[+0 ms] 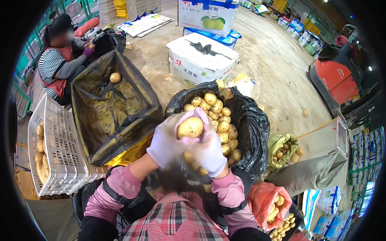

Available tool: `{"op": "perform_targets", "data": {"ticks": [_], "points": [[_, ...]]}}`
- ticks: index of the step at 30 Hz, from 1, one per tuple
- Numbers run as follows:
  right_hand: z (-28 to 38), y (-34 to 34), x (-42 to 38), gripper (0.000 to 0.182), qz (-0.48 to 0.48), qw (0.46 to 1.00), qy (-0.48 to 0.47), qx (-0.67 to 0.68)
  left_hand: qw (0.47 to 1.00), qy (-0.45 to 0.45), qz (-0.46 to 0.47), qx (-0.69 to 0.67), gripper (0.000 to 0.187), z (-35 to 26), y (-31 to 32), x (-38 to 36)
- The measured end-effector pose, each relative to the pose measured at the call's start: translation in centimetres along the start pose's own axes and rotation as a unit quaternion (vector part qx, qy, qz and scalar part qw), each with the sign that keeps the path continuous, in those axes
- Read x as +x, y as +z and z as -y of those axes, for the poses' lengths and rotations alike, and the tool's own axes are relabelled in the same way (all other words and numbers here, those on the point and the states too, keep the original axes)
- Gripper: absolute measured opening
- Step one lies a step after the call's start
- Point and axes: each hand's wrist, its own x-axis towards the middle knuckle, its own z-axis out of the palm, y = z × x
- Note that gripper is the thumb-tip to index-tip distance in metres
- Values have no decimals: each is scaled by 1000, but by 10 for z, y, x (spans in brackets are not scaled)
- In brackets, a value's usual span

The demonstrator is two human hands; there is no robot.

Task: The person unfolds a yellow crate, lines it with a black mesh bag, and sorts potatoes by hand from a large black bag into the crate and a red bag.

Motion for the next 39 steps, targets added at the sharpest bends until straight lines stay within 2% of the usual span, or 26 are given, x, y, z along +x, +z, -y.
{"op": "perform_targets", "data": {"ticks": [1, 5, 6, 8, 10, 11, 12, 13, 14, 17, 20, 21, 22, 24, 25, 26, 28, 29, 30, 32, 34, 35, 36, 38, 39], "points": [[0, 7, -3, 42, -27, 998, -43, -45, 1000, 6, -5, 17, 68, 0, 2, -1], [-14, -1, 9, 25, -96, 993, -10, -69, 999, 33, 23, 28, 62, -5, -7, -2], [-3, -13, 12, 28, -84, 980, 177, -26, 992, 91, -26, 80, 64, 0, -9, 4], [-23, -40, 29, 31, -117, 977, 153, 88, 997, -3, -75, 16, 55, 7, -32, 15], [-58, -80, 41, 35, -220, 961, 109, 129, 969, -177, -135, -109, 44, 40, -69, 23], [-78, -101, 46, 34, -236, 958, 125, 104, 956, -181, -195, -121, 36, 65, -89, 25], [-99, -122, 50, 34, -252, 954, 142, 78, 921, -257, -253, -149, 42, 77, -104, 23], [-119, -138, 55, 30, -234, 952, 187, 58, 895, -299, -259, -205, 54, 102, -123, 17], [-152, -154, 60, 26, -206, 950, 229, 50, 869, -341, -310, -180, 59, 127, -131, 12], [-207, -156, 73, 29, -124, 921, 357, -93, 845, -486, -213, -75, 63, 218, -157, -20], [-292, -160, 84, 45, -61, 863, 422, -271, 892, -417, -59, 167, 64, 275, -166, -43], [-330, -162, 84, 55, -81, 818, 438, -365, 910, -388, -84, 118, 59, 201, -143, -27], [-310, -148, 83, 57, -65, 793, 457, -399, 938, -317, -133, 57, 54, 177, -125, -22], [-326, -133, 78, 56, -85, 784, 465, -403, 954, -270, -126, 31, 48, 119, -102, -4], [-364, -138, 72, 64, -73, 782, 478, -393, 960, -256, -108, 22, 45, 106, -93, 0], [-373, -128, 65, 75, -121, 754, 469, -444, 968, -226, -98, 45, 45, 96, -83, 3], [-426, -135, 45, 80, -195, 777, 481, -355, 980, -176, -75, 63, 48, 78, -65, 9], [-459, -146, 38, 75, -176, 806, 410, -389, 980, -178, -51, 78, 49, 77, -61, 12], [-436, -138, 48, 72, -120, 830, 476, -264, 979, -180, -27, 95, 51, 75, -60, 14], [-364, -151, 77, 68, -13, 815, 579, -4, 976, -196, 3, 98, 53, 68, -53, 20], [-280, -134, 102, 70, 63, 841, 535, 46, 975, -200, 35, 91, 53, 62, -46, 23], [-242, -128, 107, 70, 117, 856, 492, 112, 969, -230, 52, 80, 54, 54, -41, 25], [-205, -120, 110, 70, 169, 863, 443, 176, 965, -242, 87, 52, 62, 50, -36, 26], [-138, -98, 101, 75, 241, 878, 314, 268, 963, -235, 94, -88, 80, 49, -15, 19], [-109, -85, 94, 79, 250, 882, 272, 292, 936, -291, 162, -114, 91, 31, -17, 27]]}}
